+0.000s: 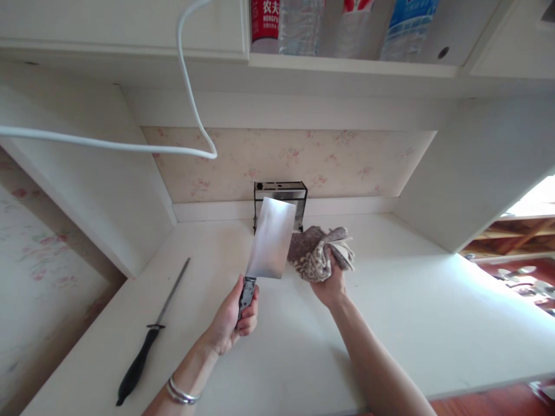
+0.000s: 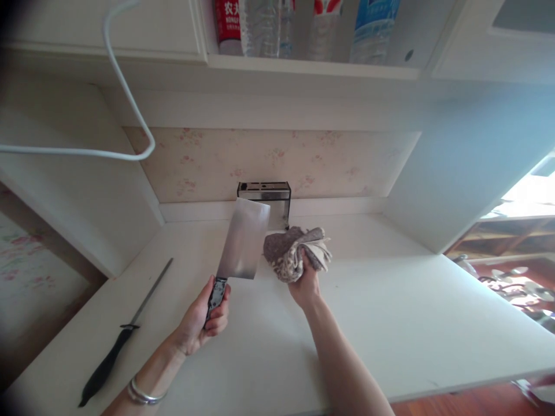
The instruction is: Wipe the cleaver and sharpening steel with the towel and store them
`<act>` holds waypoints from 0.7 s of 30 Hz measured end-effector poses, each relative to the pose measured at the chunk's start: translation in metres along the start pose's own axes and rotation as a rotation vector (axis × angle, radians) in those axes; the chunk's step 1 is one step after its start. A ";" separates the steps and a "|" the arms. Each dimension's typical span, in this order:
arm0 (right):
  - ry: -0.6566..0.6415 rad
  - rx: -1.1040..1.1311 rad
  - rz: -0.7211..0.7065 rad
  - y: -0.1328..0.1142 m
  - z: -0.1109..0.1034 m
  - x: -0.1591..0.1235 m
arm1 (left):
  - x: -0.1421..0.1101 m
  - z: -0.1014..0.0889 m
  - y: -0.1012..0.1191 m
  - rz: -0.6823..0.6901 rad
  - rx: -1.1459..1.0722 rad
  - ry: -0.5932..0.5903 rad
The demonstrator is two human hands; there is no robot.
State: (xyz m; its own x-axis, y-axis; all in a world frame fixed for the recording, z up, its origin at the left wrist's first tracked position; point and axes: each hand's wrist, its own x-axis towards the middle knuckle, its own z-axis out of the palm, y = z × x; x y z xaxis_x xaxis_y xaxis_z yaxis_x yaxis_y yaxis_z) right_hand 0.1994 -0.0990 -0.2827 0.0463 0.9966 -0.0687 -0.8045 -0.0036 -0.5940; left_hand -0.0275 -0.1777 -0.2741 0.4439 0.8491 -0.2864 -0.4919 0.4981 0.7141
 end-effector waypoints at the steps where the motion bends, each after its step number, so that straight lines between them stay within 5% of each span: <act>1: -0.027 -0.035 0.061 0.010 0.004 -0.007 | 0.001 0.000 -0.001 0.002 -0.021 0.012; 5: -0.152 -0.203 0.243 0.051 0.016 -0.037 | 0.009 0.002 -0.011 -0.035 0.037 0.082; 9: -0.153 -0.310 0.215 0.071 0.018 -0.053 | 0.015 0.005 -0.024 -0.014 0.143 0.173; 21: -0.061 -0.249 0.075 0.041 0.021 -0.043 | 0.001 0.009 -0.008 -0.170 0.161 0.003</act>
State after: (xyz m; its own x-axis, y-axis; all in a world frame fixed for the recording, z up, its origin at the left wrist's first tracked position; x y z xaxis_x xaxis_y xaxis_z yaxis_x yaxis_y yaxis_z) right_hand 0.1520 -0.1402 -0.2867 -0.0492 0.9959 -0.0759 -0.6337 -0.0899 -0.7683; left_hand -0.0164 -0.1826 -0.2736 0.5078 0.7558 -0.4134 -0.2840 0.5999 0.7480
